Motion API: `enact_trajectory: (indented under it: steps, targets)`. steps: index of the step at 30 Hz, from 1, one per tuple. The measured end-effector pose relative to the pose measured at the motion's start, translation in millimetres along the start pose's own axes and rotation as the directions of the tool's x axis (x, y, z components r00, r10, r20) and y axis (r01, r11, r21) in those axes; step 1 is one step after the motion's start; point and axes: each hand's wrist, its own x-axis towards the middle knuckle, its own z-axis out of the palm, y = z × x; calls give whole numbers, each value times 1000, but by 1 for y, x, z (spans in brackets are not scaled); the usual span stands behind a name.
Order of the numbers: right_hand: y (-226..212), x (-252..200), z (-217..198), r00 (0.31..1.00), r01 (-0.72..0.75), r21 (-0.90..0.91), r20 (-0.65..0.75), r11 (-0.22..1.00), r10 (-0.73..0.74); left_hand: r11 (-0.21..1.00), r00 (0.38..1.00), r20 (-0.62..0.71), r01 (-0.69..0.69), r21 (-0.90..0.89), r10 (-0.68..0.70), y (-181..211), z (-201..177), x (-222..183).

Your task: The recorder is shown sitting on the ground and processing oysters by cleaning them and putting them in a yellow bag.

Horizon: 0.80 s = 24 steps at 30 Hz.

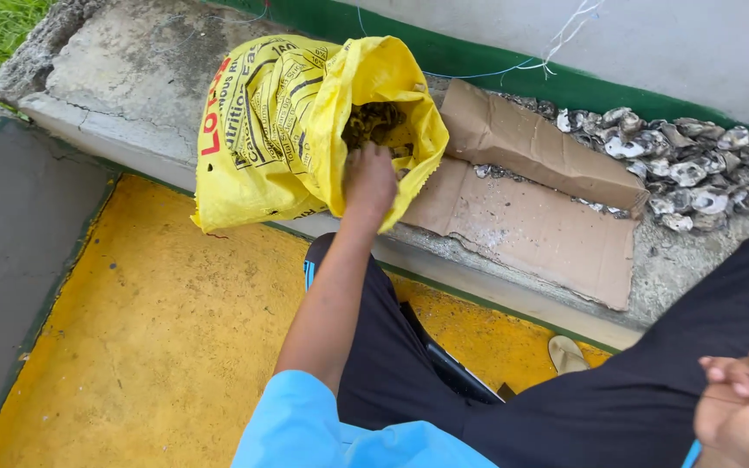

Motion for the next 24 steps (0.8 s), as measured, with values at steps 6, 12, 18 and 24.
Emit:
enact_trajectory:
  steps: [6,12,18,24]
  targets:
    - [49,39,-153,987,115,25,106,993,-117,960,944,-189,279,22,-270,-111,141,24]
    - [50,17,-33,999,-32,-31,-19,999,31,893,935,314,8,449,-166,-104,121,57]
    - [62,8,53,977,-196,45,-74,980,199,945,998,57,-6,326,-13,-134,107,94]
    - [49,1,111,956,-282,-61,-107,957,275,991,998,-42,56,125,-51,-154,89,83]
